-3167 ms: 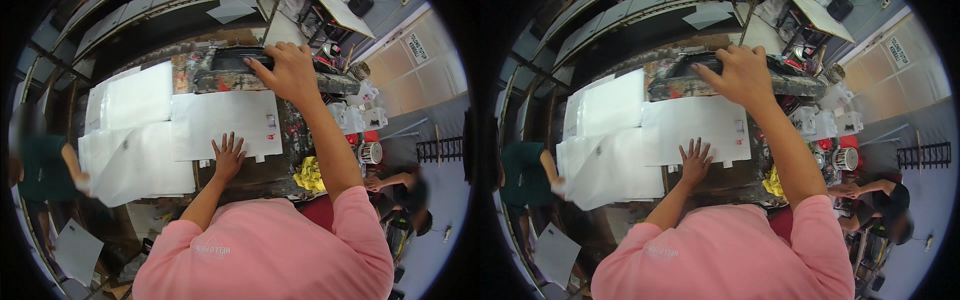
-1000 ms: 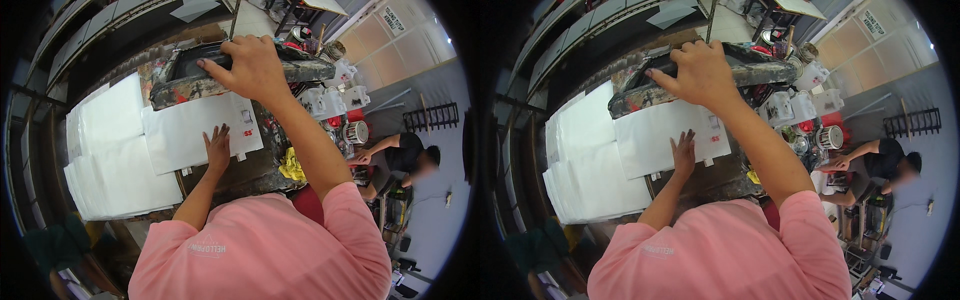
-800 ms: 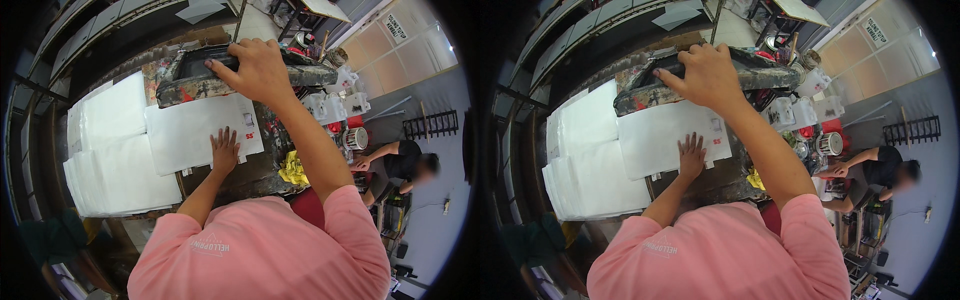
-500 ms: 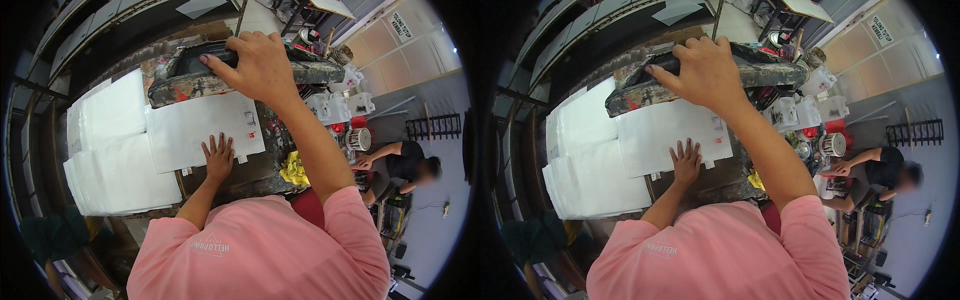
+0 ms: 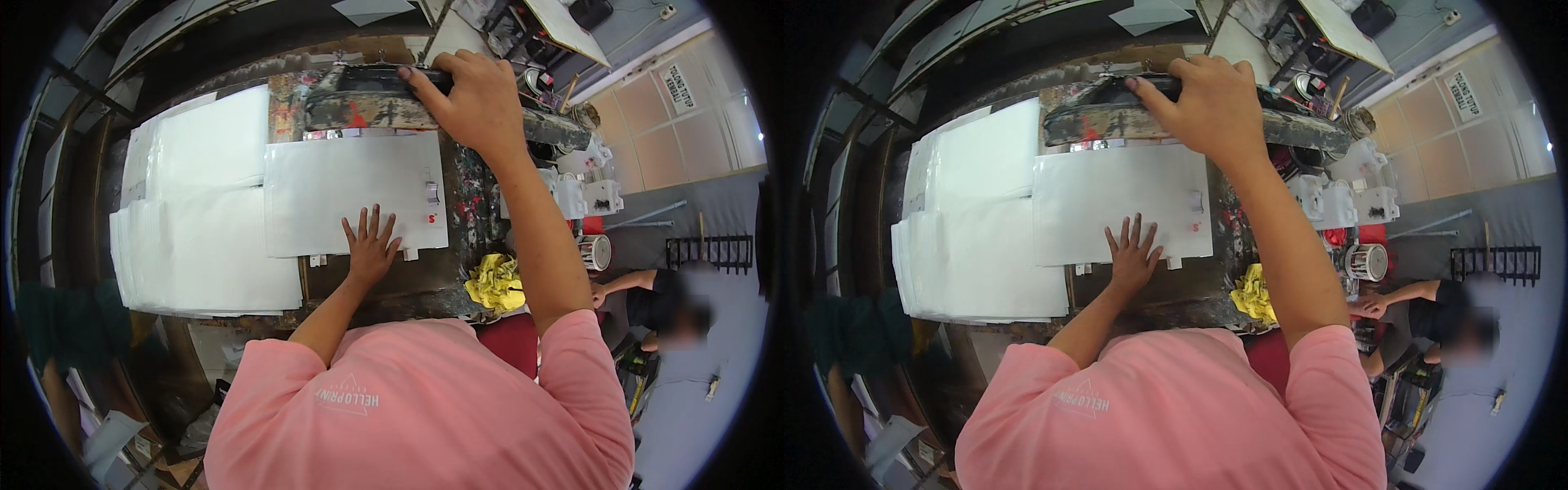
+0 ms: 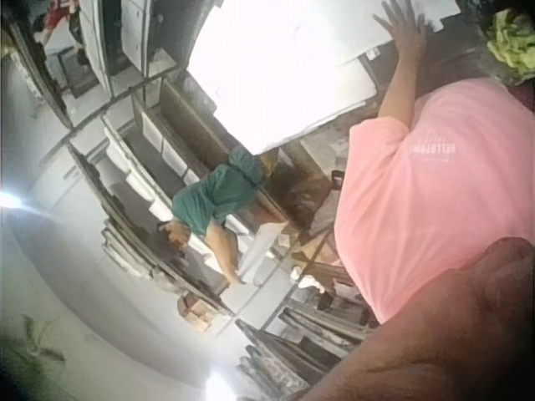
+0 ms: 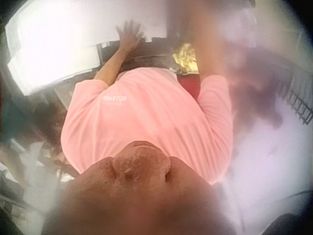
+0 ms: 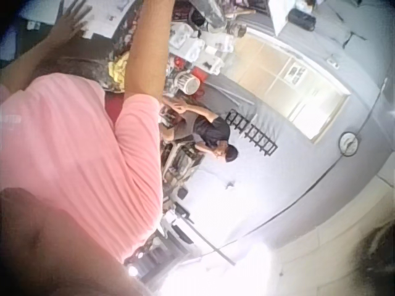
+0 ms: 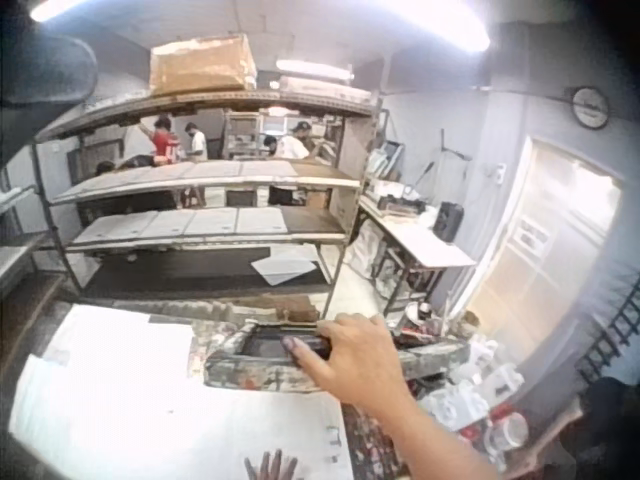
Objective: The person performs screen printing on white paper sheets. They place a sheet under a screen, pull a squeegee across the screen to transfer ink, lift the screen, and remove the printed sheet. This cycle repeats continuously with another person assisting by stacking the finished prints.
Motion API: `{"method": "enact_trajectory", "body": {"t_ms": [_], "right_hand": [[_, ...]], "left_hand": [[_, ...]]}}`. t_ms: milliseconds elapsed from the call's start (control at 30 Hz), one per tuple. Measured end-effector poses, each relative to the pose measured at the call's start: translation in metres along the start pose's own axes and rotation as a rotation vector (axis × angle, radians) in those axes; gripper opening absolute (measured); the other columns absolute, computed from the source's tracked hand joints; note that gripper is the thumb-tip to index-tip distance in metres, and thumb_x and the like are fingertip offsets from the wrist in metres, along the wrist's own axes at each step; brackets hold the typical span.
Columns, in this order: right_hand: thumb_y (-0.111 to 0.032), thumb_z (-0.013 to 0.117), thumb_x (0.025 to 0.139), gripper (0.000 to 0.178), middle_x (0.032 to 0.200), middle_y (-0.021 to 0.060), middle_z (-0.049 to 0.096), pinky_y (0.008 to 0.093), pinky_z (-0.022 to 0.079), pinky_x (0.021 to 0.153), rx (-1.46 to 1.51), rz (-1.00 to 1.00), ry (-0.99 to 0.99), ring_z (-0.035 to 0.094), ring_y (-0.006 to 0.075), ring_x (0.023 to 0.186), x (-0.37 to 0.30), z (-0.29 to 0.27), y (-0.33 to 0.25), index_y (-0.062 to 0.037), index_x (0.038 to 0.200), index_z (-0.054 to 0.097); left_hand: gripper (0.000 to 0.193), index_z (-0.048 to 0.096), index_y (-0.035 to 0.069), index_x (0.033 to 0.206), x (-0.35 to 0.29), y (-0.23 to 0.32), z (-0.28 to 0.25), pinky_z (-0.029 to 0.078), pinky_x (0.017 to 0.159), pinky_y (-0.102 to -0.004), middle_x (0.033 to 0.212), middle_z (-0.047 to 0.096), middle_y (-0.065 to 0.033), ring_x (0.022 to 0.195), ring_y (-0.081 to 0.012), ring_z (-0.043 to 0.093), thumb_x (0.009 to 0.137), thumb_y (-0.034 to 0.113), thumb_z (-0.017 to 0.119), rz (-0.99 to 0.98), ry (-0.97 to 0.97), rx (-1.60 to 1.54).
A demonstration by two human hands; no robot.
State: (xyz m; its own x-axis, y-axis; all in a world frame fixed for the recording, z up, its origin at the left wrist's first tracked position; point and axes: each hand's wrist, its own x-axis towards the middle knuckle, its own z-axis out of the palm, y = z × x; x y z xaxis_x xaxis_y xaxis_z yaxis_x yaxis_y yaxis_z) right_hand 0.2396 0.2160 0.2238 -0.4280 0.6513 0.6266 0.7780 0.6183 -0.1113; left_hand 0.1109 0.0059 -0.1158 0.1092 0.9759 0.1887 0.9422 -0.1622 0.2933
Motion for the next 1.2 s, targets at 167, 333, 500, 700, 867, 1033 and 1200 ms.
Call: {"method": "enact_trajectory", "body": {"t_ms": [167, 333, 500, 700, 867, 1033, 1200], "right_hand": [[-0.061, 0.069, 0.095, 0.058, 0.089, 0.0130, 0.071, 0.0483, 0.041, 0.081, -0.063, 0.026, -0.166, 0.068, 0.0327, 0.091, -0.018, -0.002, -0.007, -0.0039, 0.102, 0.076], [-0.044, 0.075, 0.094, 0.055, 0.116, 0.0173, 0.067, 0.0501, 0.046, 0.092, 0.023, 0.017, -0.470, 0.061, 0.0370, 0.113, -0.139, 0.033, -0.015, -0.0044, 0.131, 0.065], [-0.019, 0.078, 0.085, 0.050, 0.123, 0.0140, 0.068, 0.0524, 0.047, 0.095, 0.158, 0.054, -0.672, 0.061, 0.0361, 0.120, -0.240, 0.103, 0.004, -0.0109, 0.133, 0.068], [-0.019, 0.079, 0.084, 0.048, 0.123, 0.0085, 0.069, 0.0522, 0.043, 0.100, 0.098, 0.097, -0.751, 0.062, 0.0317, 0.118, -0.298, 0.111, -0.033, -0.0116, 0.130, 0.069], [-0.018, 0.077, 0.086, 0.043, 0.121, 0.0059, 0.069, 0.0526, 0.043, 0.099, 0.041, 0.063, -0.602, 0.063, 0.0298, 0.115, -0.280, 0.151, -0.023, -0.0125, 0.129, 0.069], [-0.013, 0.071, 0.090, 0.040, 0.121, 0.0053, 0.069, 0.0568, 0.044, 0.100, -0.040, 0.099, -0.467, 0.063, 0.0293, 0.115, -0.197, 0.241, 0.033, -0.0148, 0.130, 0.068], [-0.018, 0.074, 0.092, 0.044, 0.123, 0.0070, 0.067, 0.0576, 0.045, 0.101, -0.030, 0.095, -0.605, 0.063, 0.0313, 0.119, -0.149, 0.254, 0.065, -0.0130, 0.134, 0.064]], "left_hand": [[0.086, 0.030, 0.000, 0.169, 0.034, 0.011, -0.129, 0.038, 0.126, -0.0521, 0.173, 0.032, -0.0265, 0.158, -0.0427, 0.038, 0.111, 0.060, 0.049, -0.267, 0.097, -1.442], [0.123, 0.006, -0.008, 0.169, 0.012, 0.027, -0.227, 0.040, 0.126, -0.0509, 0.169, 0.033, -0.0341, 0.154, -0.0429, 0.043, 0.099, 0.085, 0.046, -1.124, 0.318, -2.478], [0.138, 0.013, -0.012, 0.165, -0.054, -0.033, -0.080, 0.038, 0.127, -0.0513, 0.162, 0.039, -0.0365, 0.151, -0.0456, 0.046, 0.088, 0.099, 0.041, -1.035, -0.098, -2.163], [0.133, 0.025, -0.008, 0.163, -0.039, -0.040, -0.053, 0.043, 0.123, -0.0500, 0.152, 0.052, -0.0340, 0.144, -0.0437, 0.054, 0.088, 0.101, 0.034, -1.427, -0.135, -1.973], [0.133, 0.016, -0.008, 0.167, -0.050, -0.042, -0.045, 0.045, 0.120, -0.0502, 0.150, 0.053, -0.0326, 0.137, -0.0422, 0.059, 0.090, 0.100, 0.033, -1.343, -0.181, -1.931], [0.133, -0.001, -0.005, 0.170, -0.055, -0.047, -0.034, 0.046, 0.121, -0.0502, 0.156, 0.046, -0.0326, 0.139, -0.0427, 0.058, 0.093, 0.096, 0.036, -1.391, -0.179, -1.916], [0.127, 0.013, -0.005, 0.168, -0.044, -0.037, -0.053, 0.046, 0.119, -0.0479, 0.155, 0.051, -0.0309, 0.139, -0.0399, 0.059, 0.094, 0.095, 0.035, -1.369, -0.200, -1.837]]}}
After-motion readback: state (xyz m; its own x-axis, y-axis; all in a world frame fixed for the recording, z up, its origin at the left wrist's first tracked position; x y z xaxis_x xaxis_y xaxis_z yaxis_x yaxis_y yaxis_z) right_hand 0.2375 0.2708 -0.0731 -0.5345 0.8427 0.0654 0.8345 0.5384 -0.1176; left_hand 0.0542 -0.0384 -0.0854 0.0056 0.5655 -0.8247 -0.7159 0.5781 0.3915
